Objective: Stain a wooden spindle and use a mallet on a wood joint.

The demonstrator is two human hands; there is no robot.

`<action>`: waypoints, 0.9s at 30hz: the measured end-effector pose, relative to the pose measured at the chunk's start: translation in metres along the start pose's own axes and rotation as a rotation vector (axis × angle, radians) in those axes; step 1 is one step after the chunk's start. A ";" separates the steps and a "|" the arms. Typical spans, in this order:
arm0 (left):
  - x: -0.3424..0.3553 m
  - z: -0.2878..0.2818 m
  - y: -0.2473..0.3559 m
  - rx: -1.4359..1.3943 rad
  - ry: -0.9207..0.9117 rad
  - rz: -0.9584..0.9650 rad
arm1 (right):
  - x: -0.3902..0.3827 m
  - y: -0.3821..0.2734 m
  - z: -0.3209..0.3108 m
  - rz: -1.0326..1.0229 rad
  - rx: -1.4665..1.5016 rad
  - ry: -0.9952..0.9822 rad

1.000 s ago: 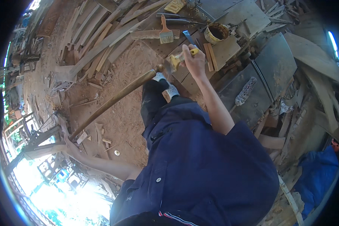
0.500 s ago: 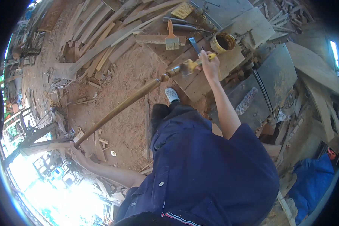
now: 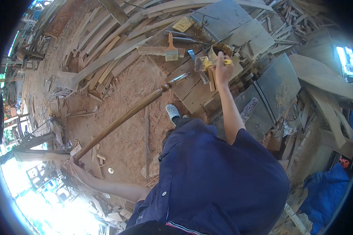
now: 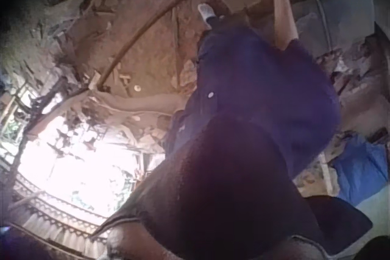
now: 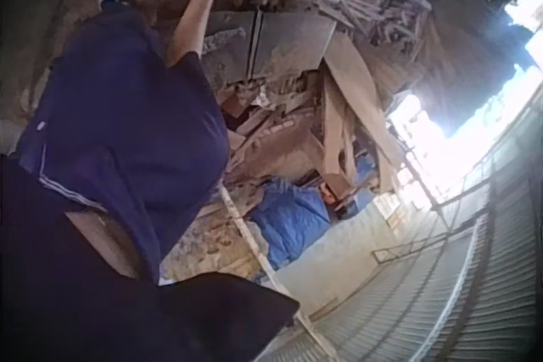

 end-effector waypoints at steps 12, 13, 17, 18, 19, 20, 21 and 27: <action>-0.159 0.001 0.162 0.006 0.009 0.422 | 0.080 0.060 -0.090 0.205 0.220 0.150; -0.178 0.006 0.179 -0.005 0.015 0.462 | 0.075 0.072 -0.086 0.276 0.286 0.141; -0.229 0.014 0.209 0.016 0.010 0.562 | 0.060 0.083 -0.068 0.284 0.369 0.011; -0.240 0.015 0.211 0.010 0.022 0.566 | 0.058 0.085 -0.065 0.297 0.365 -0.010; -0.254 0.017 0.218 -0.053 0.010 0.665 | 0.057 0.086 -0.066 0.288 0.371 -0.017; -0.266 0.019 0.227 -0.116 -0.001 0.767 | 0.053 0.084 -0.066 0.286 0.365 -0.018; -0.271 0.019 0.231 -0.124 0.008 0.775 | 0.050 0.081 -0.068 0.282 0.360 -0.017; -0.326 0.026 0.253 -0.168 -0.040 0.996 | -0.013 0.037 -0.077 -0.032 -0.270 0.092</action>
Point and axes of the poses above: each hand's wrist, its own x-axis towards the middle knuckle, its own z-axis out of the palm, y = z × x, the point moved 10 cm from there along x, towards the middle knuckle, and after that the axes turned 13 degrees about -y, right-handed, at the moved point
